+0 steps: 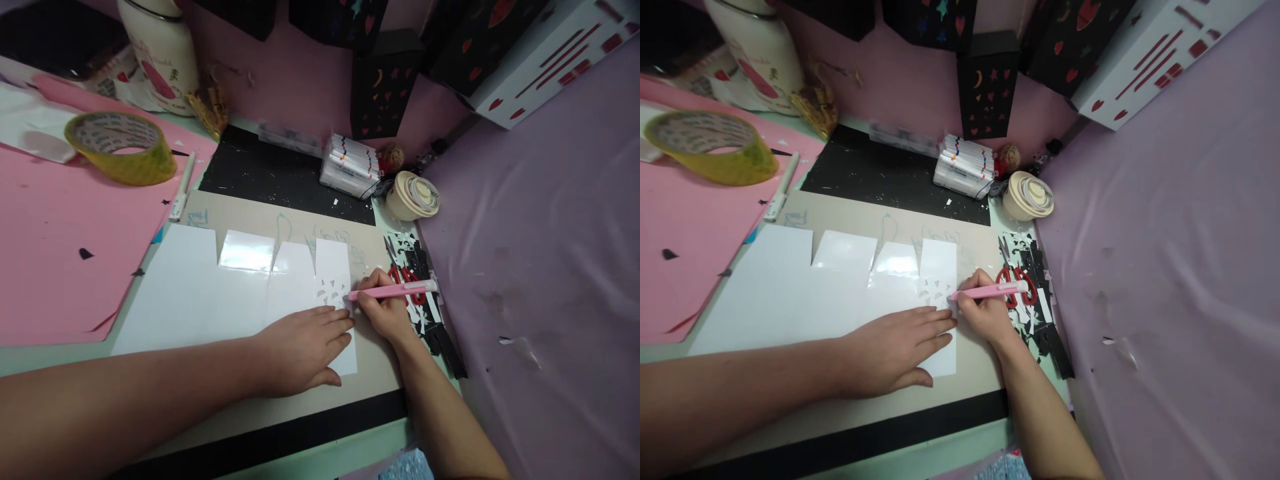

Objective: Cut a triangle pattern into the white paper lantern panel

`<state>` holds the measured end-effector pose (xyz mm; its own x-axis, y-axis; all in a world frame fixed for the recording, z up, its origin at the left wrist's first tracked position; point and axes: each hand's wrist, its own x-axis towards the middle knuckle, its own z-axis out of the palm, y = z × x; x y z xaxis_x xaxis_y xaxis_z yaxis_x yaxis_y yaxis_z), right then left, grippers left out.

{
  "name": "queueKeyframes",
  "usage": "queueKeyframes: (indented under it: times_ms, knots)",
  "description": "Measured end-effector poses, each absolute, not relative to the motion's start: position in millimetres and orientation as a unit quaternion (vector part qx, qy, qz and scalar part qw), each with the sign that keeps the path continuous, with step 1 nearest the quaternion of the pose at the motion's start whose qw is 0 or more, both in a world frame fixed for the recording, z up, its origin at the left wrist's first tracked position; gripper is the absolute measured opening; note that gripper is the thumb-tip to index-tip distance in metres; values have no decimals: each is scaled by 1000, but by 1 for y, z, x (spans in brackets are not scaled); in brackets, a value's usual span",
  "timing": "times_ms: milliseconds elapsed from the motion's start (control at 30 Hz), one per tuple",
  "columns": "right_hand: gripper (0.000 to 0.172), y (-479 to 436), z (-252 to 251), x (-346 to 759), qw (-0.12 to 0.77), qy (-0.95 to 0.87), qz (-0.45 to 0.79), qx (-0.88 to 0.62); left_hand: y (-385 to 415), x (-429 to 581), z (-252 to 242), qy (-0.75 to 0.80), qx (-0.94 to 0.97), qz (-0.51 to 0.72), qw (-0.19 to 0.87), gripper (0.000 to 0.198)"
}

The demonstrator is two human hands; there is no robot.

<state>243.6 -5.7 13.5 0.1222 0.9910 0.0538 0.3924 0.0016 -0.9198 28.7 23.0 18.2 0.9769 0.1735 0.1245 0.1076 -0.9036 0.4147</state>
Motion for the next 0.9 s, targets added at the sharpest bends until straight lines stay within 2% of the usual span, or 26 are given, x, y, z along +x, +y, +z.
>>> queueKeyframes:
  times_ms: [900]
  knots:
    - [18,-7,14,243,408,-580,356,-609,21,29,14,77,969,97,213,56]
